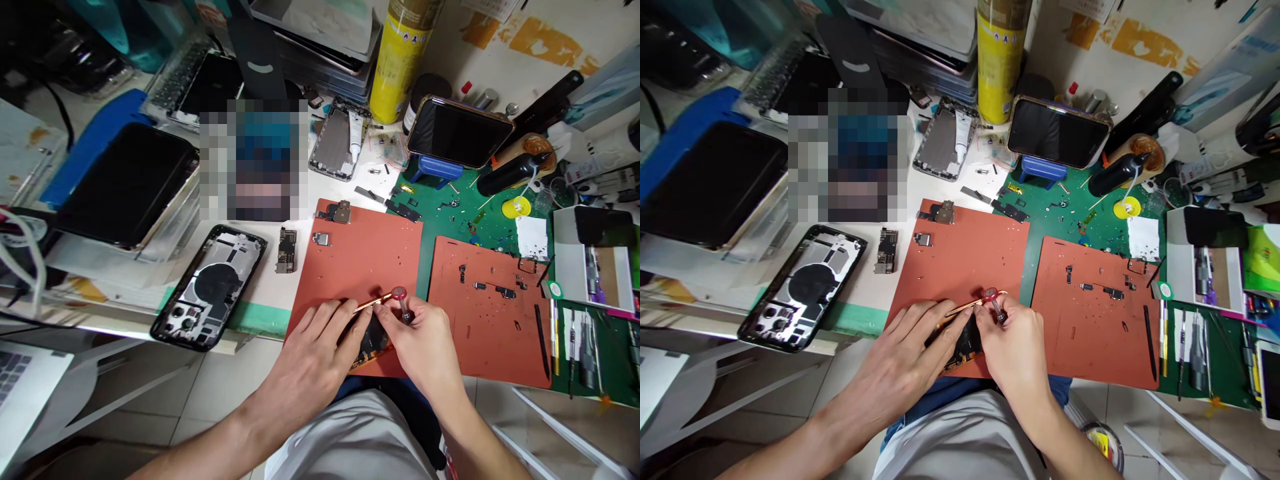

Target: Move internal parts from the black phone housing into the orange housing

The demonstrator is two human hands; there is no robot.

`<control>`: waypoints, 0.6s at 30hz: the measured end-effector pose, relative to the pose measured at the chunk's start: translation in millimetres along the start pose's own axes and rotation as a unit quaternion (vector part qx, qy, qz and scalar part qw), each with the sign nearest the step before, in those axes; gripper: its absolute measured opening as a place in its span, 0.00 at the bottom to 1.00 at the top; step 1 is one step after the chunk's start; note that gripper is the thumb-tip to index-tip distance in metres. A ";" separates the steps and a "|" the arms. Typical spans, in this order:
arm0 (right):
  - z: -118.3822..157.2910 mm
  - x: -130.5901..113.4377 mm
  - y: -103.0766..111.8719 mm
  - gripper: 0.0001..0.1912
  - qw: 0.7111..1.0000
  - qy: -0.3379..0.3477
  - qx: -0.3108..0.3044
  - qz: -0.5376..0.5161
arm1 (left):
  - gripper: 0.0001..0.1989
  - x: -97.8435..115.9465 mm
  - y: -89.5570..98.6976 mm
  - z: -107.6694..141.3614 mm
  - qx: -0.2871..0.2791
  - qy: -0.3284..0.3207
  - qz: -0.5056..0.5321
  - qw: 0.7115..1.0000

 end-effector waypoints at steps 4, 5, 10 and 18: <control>0.8 0.6 -0.1 0.19 1.000 0.004 0.000 0.007 | 0.23 0.0 0.1 0.2 0.005 0.005 -0.003 1.000; 0.8 0.6 -0.3 0.19 1.000 0.005 0.000 0.008 | 0.23 0.0 0.1 0.3 0.007 0.006 -0.001 1.000; 0.5 0.0 -0.2 0.19 1.000 0.008 0.003 -0.002 | 0.24 0.9 -0.5 -0.5 0.011 0.001 0.005 1.000; 11.2 -1.8 12.0 0.20 1.000 -0.009 0.014 0.005 | 0.23 2.8 0.3 0.1 0.006 -0.001 -0.021 1.000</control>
Point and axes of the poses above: each hand's wrist, its own z-axis away from the middle knuckle, its own y-axis out of the back of the hand, x = y × z, the point moved 3 cm from there along -z, towards the middle knuckle, and after that the axes turned 15 degrees about y, right-handed, at the moved point
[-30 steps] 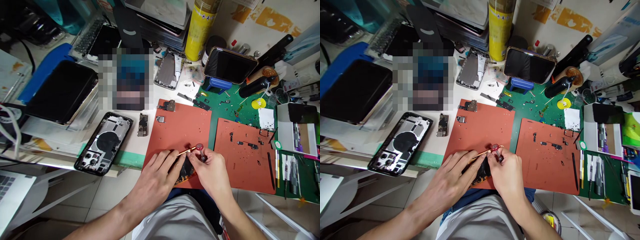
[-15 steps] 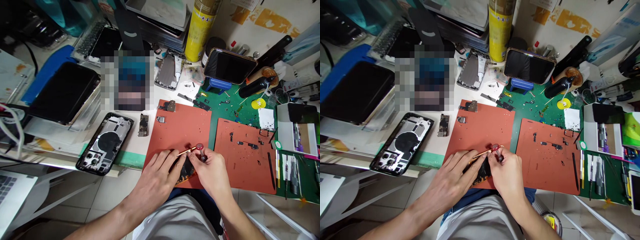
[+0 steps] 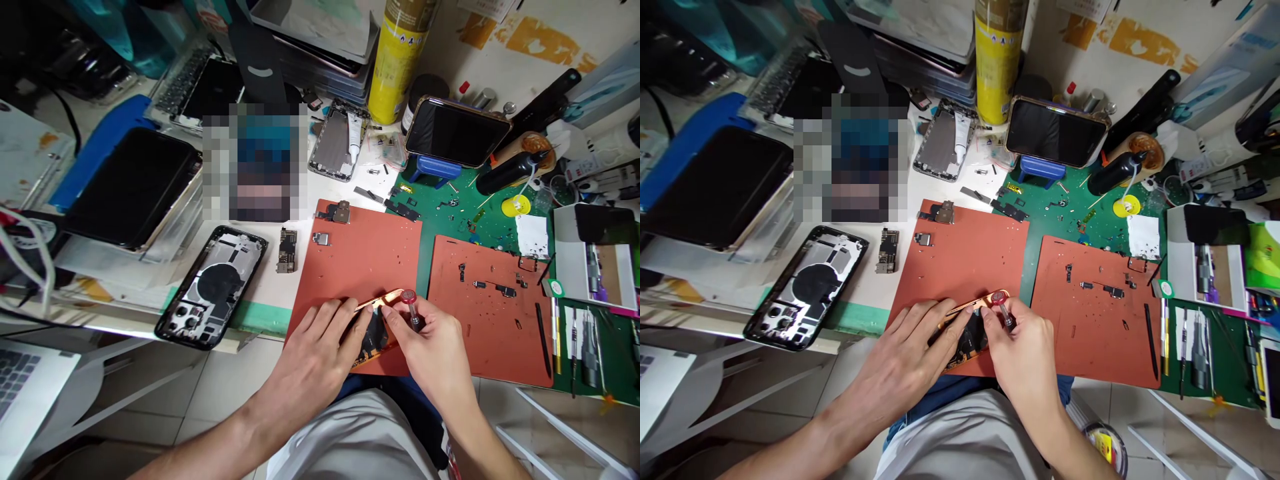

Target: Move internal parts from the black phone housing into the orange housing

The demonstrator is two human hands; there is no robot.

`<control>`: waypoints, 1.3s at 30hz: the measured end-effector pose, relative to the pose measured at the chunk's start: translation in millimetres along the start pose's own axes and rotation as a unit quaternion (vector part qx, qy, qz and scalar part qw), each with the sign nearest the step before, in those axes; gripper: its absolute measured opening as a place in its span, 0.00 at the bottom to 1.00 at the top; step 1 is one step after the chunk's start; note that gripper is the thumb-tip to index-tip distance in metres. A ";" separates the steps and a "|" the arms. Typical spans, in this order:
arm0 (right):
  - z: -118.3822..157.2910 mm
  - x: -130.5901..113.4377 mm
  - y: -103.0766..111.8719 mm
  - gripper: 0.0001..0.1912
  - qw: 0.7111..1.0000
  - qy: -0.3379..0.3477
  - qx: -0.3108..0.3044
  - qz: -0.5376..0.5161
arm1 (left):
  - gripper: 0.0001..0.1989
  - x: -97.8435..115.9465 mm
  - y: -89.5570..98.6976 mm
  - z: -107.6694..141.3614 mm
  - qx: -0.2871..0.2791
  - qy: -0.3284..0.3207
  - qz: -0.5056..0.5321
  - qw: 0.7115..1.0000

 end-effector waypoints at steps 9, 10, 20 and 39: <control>19.2 15.8 11.8 0.24 1.000 -0.015 -0.007 0.005 | 0.25 3.2 0.7 0.9 -0.007 0.004 -0.017 1.000; 20.7 17.7 12.5 0.24 1.000 -0.018 -0.002 0.006 | 0.25 3.0 0.3 1.5 -0.008 0.005 -0.018 1.000; 25.9 26.7 17.7 0.25 0.998 -0.038 0.021 -0.038 | 0.22 -2.9 -0.6 8.2 -0.001 0.004 0.031 1.000; 24.0 31.6 15.4 0.26 0.999 -0.032 0.007 -0.018 | 0.22 -2.6 -0.6 2.5 -0.002 0.004 0.066 0.998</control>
Point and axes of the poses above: each hand's wrist, its own z-axis away from the middle knuckle, its own y-axis out of the back of the hand, x = y × z, the point moved 3 cm from there along -z, towards the middle knuckle, and after that the axes turned 15 degrees about y, right-handed, at the moved point
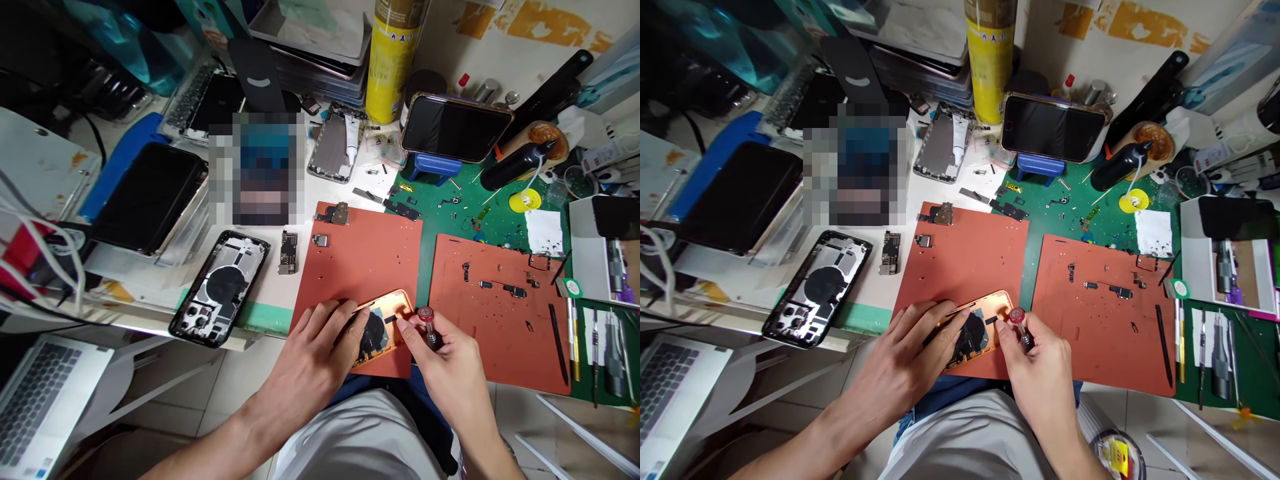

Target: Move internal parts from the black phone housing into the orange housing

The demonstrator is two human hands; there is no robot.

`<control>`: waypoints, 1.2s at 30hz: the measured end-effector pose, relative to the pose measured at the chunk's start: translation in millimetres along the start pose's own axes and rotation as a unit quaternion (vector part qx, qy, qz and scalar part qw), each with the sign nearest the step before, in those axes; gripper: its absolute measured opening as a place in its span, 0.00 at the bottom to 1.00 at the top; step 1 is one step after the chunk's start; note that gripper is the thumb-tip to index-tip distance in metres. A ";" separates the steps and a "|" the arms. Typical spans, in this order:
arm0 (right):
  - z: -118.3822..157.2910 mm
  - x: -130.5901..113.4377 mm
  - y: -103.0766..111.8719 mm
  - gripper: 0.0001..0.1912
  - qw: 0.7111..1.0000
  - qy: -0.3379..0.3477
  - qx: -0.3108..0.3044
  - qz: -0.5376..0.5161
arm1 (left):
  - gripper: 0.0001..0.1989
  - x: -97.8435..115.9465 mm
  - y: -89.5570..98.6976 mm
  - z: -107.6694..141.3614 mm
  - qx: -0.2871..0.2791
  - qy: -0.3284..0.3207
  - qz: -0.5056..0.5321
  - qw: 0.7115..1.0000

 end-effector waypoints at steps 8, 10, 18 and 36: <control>-1.4 -2.8 0.5 0.27 1.000 0.008 0.002 0.004 | 0.21 2.7 3.2 -2.0 0.009 -0.011 -0.022 1.000; -1.9 -3.1 0.7 0.26 1.000 0.012 0.002 0.005 | 0.21 3.1 3.3 -2.7 0.010 -0.011 -0.022 1.000; -2.9 -3.3 0.9 0.27 1.000 0.002 -0.005 -0.004 | 0.23 2.8 1.6 -3.6 0.010 -0.010 -0.014 1.000; -3.0 -1.9 0.6 0.27 1.000 0.010 -0.011 -0.008 | 0.24 2.3 2.3 -4.3 -0.022 -0.005 -0.026 0.999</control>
Point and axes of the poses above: each hand's wrist, its own z-axis away from the middle knuckle, its own y-axis out of the back of the hand, x = y × z, the point moved 3 cm from there along -z, towards the middle knuckle, and after that the axes turned 15 degrees about y, right-handed, at the moved point
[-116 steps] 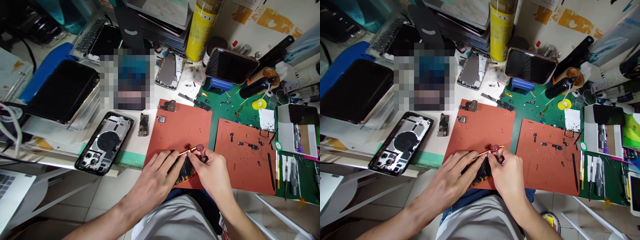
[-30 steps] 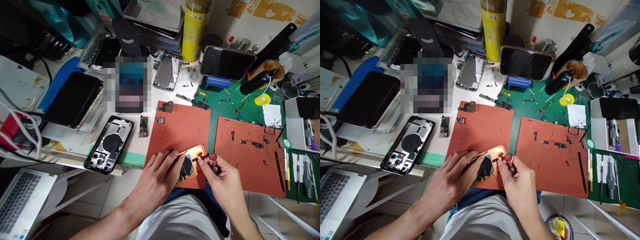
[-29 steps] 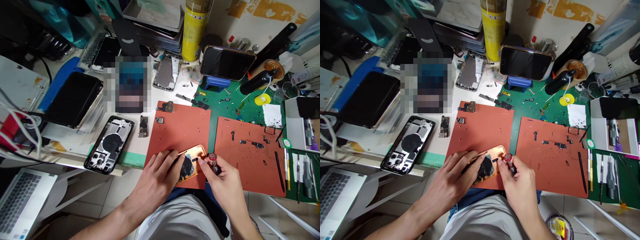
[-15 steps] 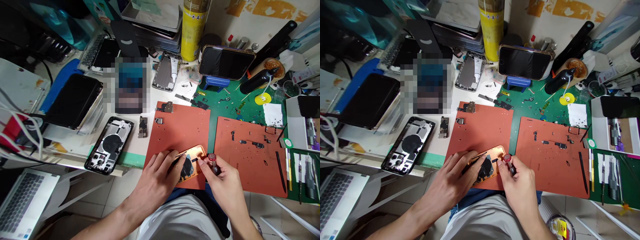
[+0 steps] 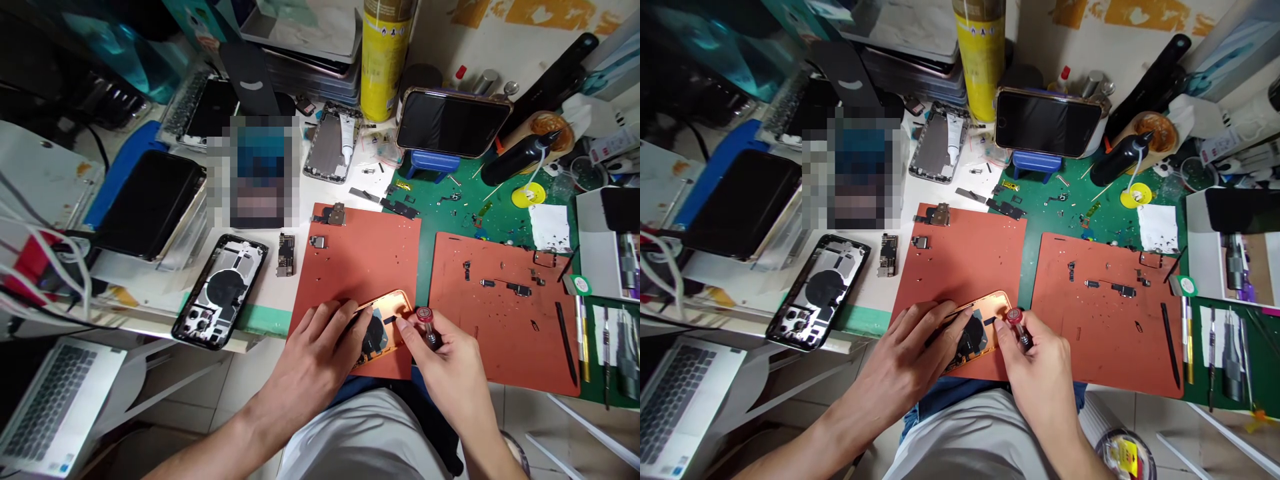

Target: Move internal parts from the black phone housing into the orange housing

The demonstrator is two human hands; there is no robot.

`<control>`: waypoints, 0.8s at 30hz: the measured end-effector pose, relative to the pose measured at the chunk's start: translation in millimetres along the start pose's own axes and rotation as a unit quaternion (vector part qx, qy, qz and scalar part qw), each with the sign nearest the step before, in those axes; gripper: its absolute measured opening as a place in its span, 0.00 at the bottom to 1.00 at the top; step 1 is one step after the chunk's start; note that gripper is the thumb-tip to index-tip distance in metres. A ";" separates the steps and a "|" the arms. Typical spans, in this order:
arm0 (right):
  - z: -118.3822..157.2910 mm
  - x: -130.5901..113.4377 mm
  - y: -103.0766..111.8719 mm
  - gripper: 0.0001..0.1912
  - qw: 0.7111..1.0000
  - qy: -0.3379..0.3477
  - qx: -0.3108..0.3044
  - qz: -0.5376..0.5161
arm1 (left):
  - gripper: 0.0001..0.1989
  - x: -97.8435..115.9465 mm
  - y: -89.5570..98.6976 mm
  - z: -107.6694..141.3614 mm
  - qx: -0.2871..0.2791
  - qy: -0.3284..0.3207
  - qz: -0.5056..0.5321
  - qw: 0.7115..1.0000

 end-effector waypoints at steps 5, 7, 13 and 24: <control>-0.6 -0.3 0.9 0.27 1.000 0.006 0.005 0.009 | 0.22 -1.5 3.2 2.2 -0.015 -0.004 0.002 1.000; -0.7 0.0 1.2 0.28 1.000 0.007 0.005 0.012 | 0.22 -1.7 4.5 2.1 -0.017 -0.003 0.005 1.000; -0.8 1.4 1.0 0.27 1.000 0.015 0.002 0.006 | 0.23 -1.2 5.2 0.3 -0.015 0.004 0.015 1.000; -1.0 1.7 0.2 0.28 1.000 0.009 -0.001 0.010 | 0.22 -0.7 1.8 -1.3 -0.005 0.003 0.016 1.000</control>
Point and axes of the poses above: each hand's wrist, its own z-axis away from the middle knuckle, its own y-axis out of the back of the hand, x = y × z, the point moved 3 cm from there along -z, towards the middle knuckle, and after that the axes turned 15 degrees about y, right-handed, at the moved point
